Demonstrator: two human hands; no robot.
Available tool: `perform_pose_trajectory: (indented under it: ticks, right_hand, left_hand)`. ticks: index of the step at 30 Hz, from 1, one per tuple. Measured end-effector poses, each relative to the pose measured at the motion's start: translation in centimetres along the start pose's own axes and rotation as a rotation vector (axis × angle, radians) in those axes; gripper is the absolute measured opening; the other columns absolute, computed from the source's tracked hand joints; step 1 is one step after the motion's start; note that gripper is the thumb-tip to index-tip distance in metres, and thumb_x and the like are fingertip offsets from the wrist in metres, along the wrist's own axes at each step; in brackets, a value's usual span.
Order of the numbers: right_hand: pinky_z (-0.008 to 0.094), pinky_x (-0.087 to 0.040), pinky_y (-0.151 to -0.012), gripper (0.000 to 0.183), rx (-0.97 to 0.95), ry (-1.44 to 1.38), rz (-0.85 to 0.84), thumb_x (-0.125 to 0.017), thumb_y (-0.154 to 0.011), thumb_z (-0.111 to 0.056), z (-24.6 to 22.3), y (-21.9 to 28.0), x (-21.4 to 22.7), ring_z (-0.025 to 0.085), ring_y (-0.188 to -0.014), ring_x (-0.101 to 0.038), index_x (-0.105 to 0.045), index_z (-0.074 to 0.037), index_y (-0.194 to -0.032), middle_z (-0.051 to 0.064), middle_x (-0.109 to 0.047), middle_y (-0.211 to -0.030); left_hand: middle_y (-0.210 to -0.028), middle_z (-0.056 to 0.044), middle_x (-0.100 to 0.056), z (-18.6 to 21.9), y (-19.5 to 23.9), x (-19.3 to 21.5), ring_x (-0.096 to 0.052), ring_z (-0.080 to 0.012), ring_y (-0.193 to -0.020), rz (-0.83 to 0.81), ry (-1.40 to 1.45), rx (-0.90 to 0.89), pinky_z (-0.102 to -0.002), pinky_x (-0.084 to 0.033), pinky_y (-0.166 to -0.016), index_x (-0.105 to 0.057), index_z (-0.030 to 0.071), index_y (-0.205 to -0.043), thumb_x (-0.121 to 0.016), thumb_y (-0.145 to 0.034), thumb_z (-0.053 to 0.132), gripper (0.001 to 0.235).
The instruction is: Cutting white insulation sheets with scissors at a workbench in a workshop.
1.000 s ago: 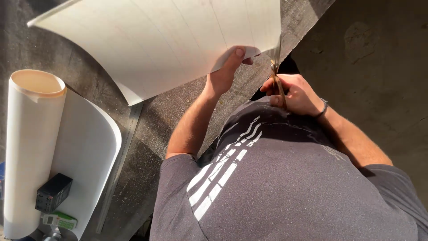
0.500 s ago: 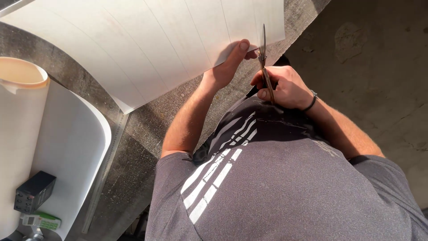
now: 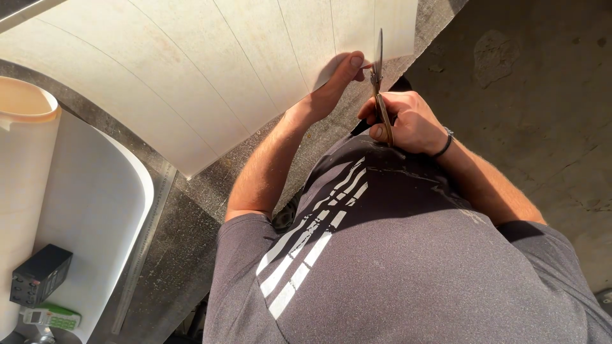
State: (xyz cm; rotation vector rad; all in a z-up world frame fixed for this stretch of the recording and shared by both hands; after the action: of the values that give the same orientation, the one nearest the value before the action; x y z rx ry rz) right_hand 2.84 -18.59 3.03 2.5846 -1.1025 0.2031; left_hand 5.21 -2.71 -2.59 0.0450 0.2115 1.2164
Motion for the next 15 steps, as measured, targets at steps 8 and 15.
perform_pose_trajectory:
  ticks: [8,15]
  right_hand:
    - [0.032,-0.048,-0.062,0.059,-0.003,-0.001,0.01,-0.07,-0.08,-0.058,0.2,0.2,-0.1,0.018,-0.067,-0.061,-0.07,-0.002,-0.098,0.007,-0.068,-0.081]
    - [0.03,-0.044,-0.058,0.06,-0.001,-0.067,0.059,-0.075,-0.073,-0.058,1.6,0.8,-0.4,0.015,-0.061,-0.056,-0.071,0.0,-0.09,0.005,-0.066,-0.074]
  left_hand:
    - [-0.087,-0.01,-0.056,-0.7,0.0,-0.1,-0.058,-0.0224,-0.088,0.012,-0.04,-0.01,-0.034,-0.048,-0.082,-0.062,0.001,-0.093,-0.035,-0.098,0.074,0.078]
    - [-0.087,-0.006,-0.058,-2.9,0.0,-1.0,-0.058,-0.0182,-0.088,0.005,0.05,0.058,-0.031,-0.045,-0.084,-0.066,0.005,-0.093,-0.044,-0.096,0.07,0.068]
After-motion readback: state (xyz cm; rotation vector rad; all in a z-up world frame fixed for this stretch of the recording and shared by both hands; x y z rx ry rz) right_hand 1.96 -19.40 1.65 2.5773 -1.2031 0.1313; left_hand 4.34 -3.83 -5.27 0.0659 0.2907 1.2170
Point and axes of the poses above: each hand's wrist, its own y-axis away from the middle knuckle, its own x-axis out of the back of the hand, z = x × y, the point moved 5 cm from there along -y, towards the middle knuckle
